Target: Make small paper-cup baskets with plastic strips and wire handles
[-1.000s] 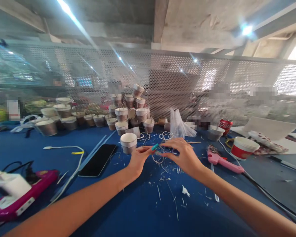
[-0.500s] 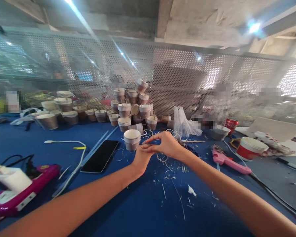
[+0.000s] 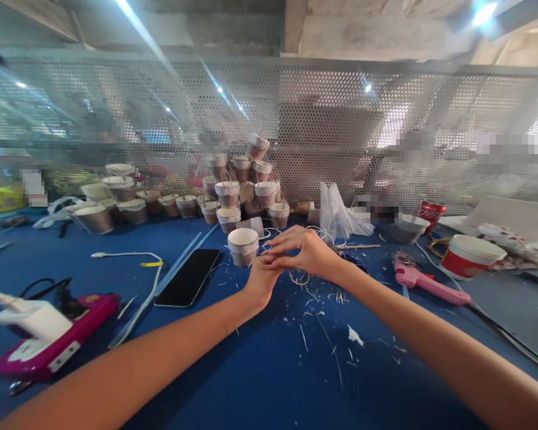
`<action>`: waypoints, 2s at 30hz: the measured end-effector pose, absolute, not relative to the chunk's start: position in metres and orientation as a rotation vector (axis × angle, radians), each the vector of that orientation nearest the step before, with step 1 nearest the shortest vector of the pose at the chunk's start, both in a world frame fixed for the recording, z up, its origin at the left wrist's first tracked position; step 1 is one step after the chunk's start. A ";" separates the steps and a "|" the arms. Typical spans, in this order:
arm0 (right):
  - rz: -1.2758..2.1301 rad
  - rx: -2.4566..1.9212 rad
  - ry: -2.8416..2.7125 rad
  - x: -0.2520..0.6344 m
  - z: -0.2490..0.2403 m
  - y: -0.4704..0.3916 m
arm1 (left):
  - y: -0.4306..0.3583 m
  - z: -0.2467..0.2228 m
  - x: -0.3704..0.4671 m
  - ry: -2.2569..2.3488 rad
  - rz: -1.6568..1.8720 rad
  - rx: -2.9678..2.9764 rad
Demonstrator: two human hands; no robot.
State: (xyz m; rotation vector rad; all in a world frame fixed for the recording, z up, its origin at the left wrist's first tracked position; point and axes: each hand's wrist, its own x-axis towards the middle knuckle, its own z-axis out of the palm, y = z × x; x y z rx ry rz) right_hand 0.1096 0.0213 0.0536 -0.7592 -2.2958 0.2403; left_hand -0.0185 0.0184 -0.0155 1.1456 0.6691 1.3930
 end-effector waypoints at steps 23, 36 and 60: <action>-0.384 -0.551 -2.455 0.123 0.049 0.028 | 0.019 -0.016 -0.019 0.665 1.358 1.119; 0.341 -0.936 -2.213 0.104 0.053 0.017 | 0.020 -0.014 -0.017 0.712 1.415 1.168; 0.773 -0.928 -2.235 0.113 0.061 0.018 | 0.014 -0.010 -0.015 0.741 1.374 1.265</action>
